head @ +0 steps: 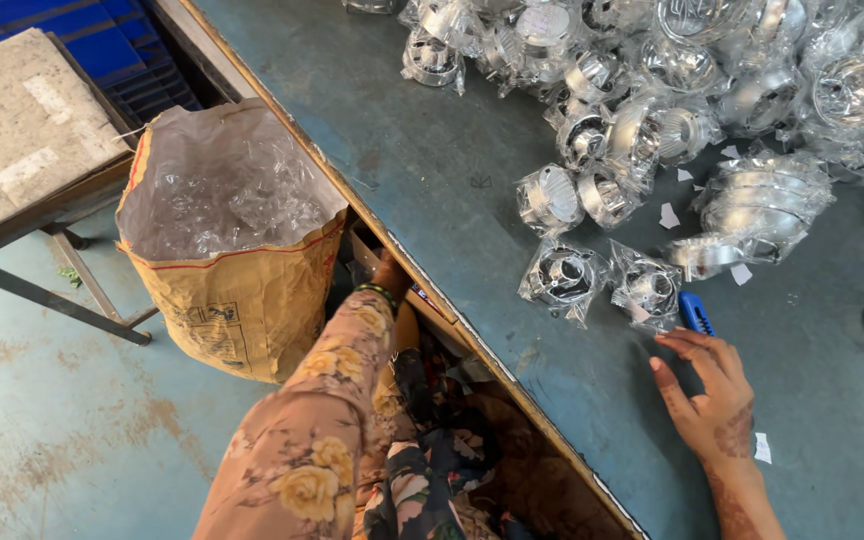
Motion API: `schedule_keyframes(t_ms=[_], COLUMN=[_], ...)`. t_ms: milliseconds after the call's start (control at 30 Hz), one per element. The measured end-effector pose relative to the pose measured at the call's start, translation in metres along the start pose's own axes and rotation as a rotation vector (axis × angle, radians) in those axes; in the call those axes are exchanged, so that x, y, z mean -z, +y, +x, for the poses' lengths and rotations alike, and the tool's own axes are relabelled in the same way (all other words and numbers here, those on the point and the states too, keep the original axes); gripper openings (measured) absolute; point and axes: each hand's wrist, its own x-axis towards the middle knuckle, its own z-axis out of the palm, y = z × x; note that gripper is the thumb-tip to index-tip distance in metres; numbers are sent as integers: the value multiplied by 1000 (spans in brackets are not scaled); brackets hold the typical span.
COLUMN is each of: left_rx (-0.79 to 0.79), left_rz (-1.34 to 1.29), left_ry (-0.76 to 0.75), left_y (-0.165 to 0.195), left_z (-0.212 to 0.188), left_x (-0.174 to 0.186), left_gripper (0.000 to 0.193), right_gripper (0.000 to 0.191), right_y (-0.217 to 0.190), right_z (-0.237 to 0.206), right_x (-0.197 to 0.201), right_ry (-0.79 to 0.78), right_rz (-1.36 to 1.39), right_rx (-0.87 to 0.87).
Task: The person repeatedly picks up plastic-wrapped metal components from a table, uses a blue utility knife to cut the plastic, removes the wrapping, and places the unwrapped parts on the table. The discarded plastic is placed into a bag beside the table.
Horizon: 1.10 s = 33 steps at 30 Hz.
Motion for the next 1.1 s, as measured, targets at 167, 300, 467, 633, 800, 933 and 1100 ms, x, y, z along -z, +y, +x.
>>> schedule_keyframes(t_ms=[167, 300, 467, 633, 800, 933, 1100], left_rx=[9, 310, 726, 670, 1008, 875, 742], left_rz=[34, -197, -582, -267, -170, -115, -247], left_ry=[-260, -436, 184, -383, -814, -833, -1037], left_y=[-49, -95, -145, -189, -191, -183, -172], left_z=[3, 0, -31, -49, -63, -66, -70], left_x=[20, 62, 103, 102, 97, 90, 69], left_gripper=[29, 34, 35, 48, 73, 69, 62], right_gripper=[28, 28, 30, 26, 26, 28, 32], right_y=[1, 2, 4, 8, 10, 9, 6], right_z=[-2, -2, -5, -8, -10, -9, -7], right_x=[-1, -2, -3, -6, -8, -7, -6], right_ry=[-7, -17, -24, -29, -35, -41, -51], right_rz=[9, -10, -50, -70, -79, -77, -67], right_rx=[-14, -4, -15, 2, -7, -8, -27])
